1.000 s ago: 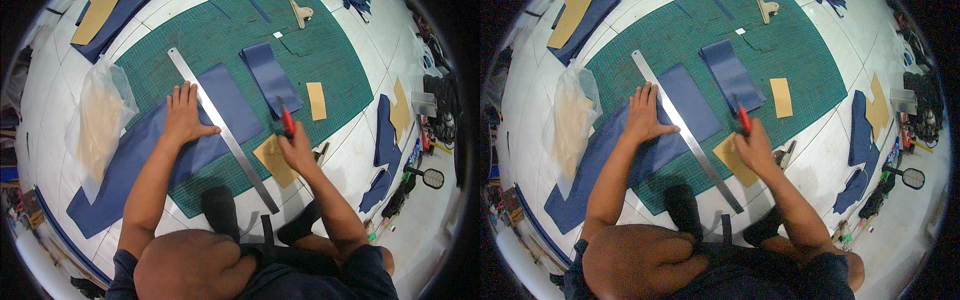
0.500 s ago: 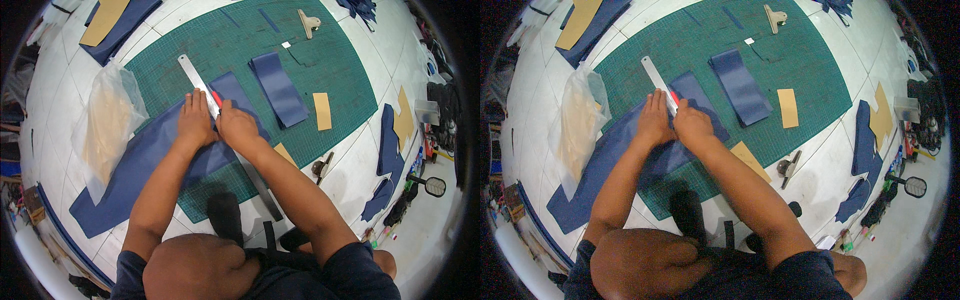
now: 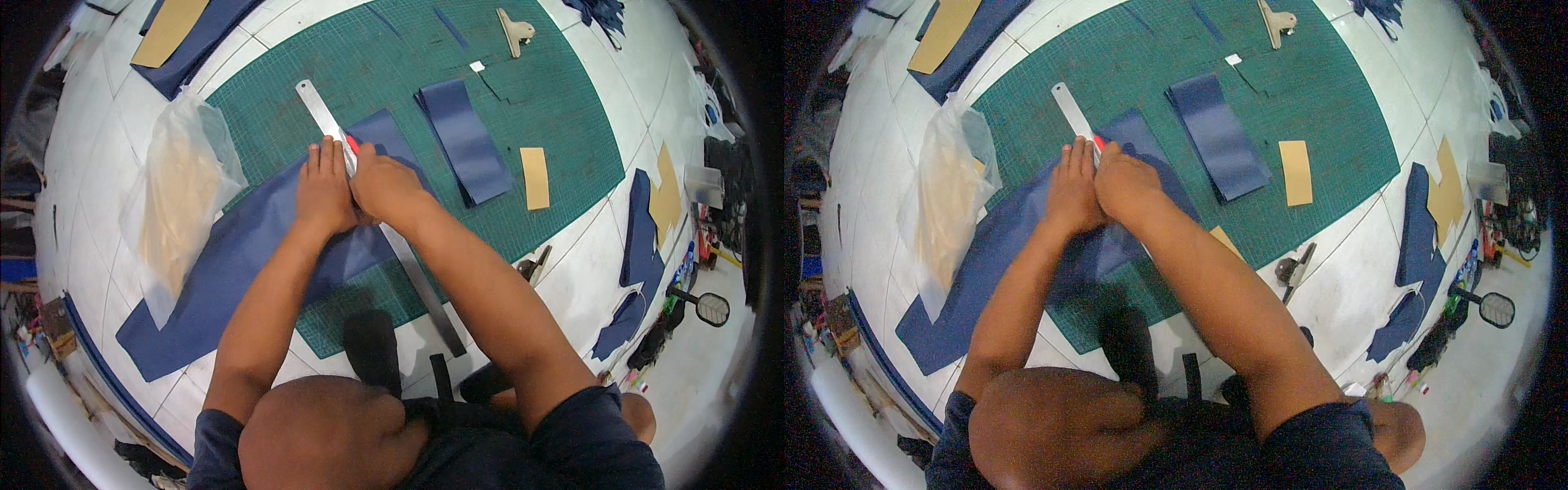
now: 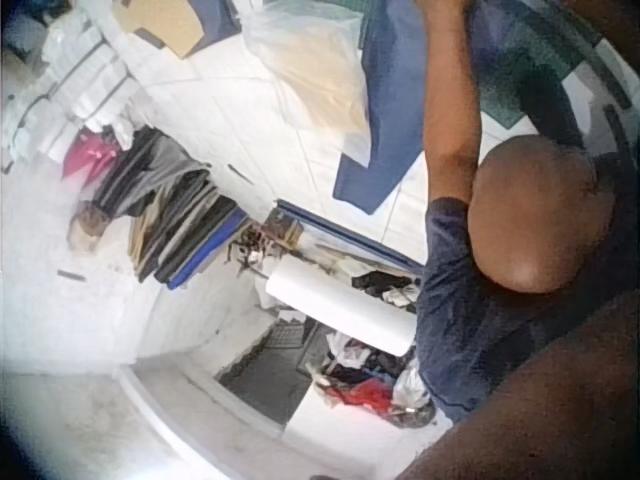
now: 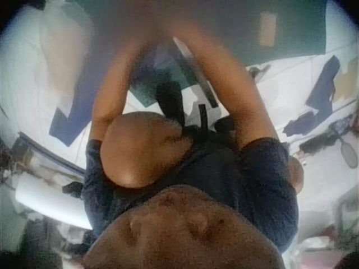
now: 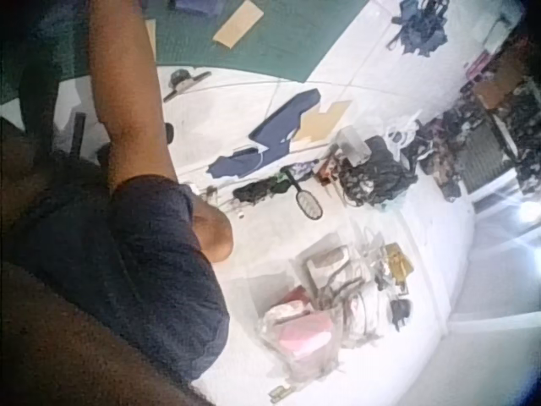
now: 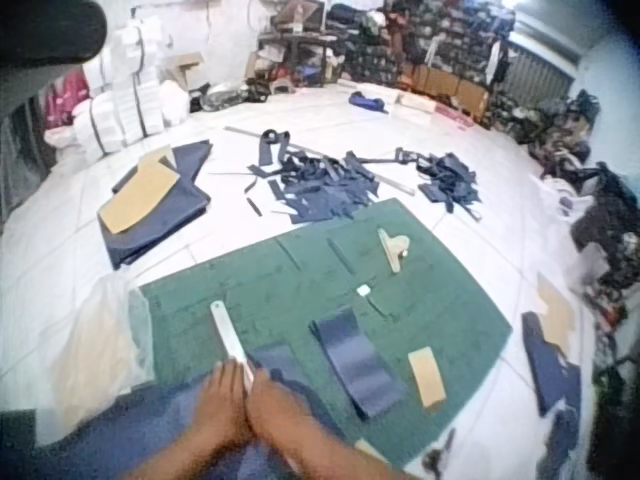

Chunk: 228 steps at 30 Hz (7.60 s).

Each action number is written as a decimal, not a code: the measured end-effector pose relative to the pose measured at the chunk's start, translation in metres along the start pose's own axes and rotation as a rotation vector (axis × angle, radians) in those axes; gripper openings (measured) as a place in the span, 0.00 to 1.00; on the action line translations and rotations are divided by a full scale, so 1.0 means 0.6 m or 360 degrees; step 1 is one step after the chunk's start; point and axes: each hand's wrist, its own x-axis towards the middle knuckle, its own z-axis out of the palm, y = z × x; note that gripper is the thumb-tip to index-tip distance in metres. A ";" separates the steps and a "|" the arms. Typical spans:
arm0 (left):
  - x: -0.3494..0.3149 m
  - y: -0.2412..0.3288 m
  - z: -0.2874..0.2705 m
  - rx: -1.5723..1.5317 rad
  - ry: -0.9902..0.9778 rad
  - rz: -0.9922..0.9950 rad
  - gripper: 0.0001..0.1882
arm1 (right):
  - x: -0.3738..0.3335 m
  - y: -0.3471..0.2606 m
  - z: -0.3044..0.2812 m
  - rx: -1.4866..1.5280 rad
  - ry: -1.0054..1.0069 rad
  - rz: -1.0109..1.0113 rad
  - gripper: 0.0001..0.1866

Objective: The person uses a utility knife and a metal ruler to cut pieces of blue material following a cardboard template on a green cutting mat. They also handle a plastic bag and align several cut pieces by hand.

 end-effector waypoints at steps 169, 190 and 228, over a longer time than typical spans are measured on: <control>-0.097 -0.107 -0.030 -0.0698 0.0039 0.0028 0.61 | 0.000 0.049 0.061 0.0685 0.0528 0.0304 0.20; -0.105 -0.081 0.013 -0.0215 0.0187 -0.0120 0.66 | -0.184 0.131 0.092 0.0808 0.0386 0.0351 0.21; -0.093 -0.106 -0.012 -0.0239 -0.0078 -0.0020 0.71 | -0.229 0.122 0.114 0.0626 0.0519 0.0353 0.20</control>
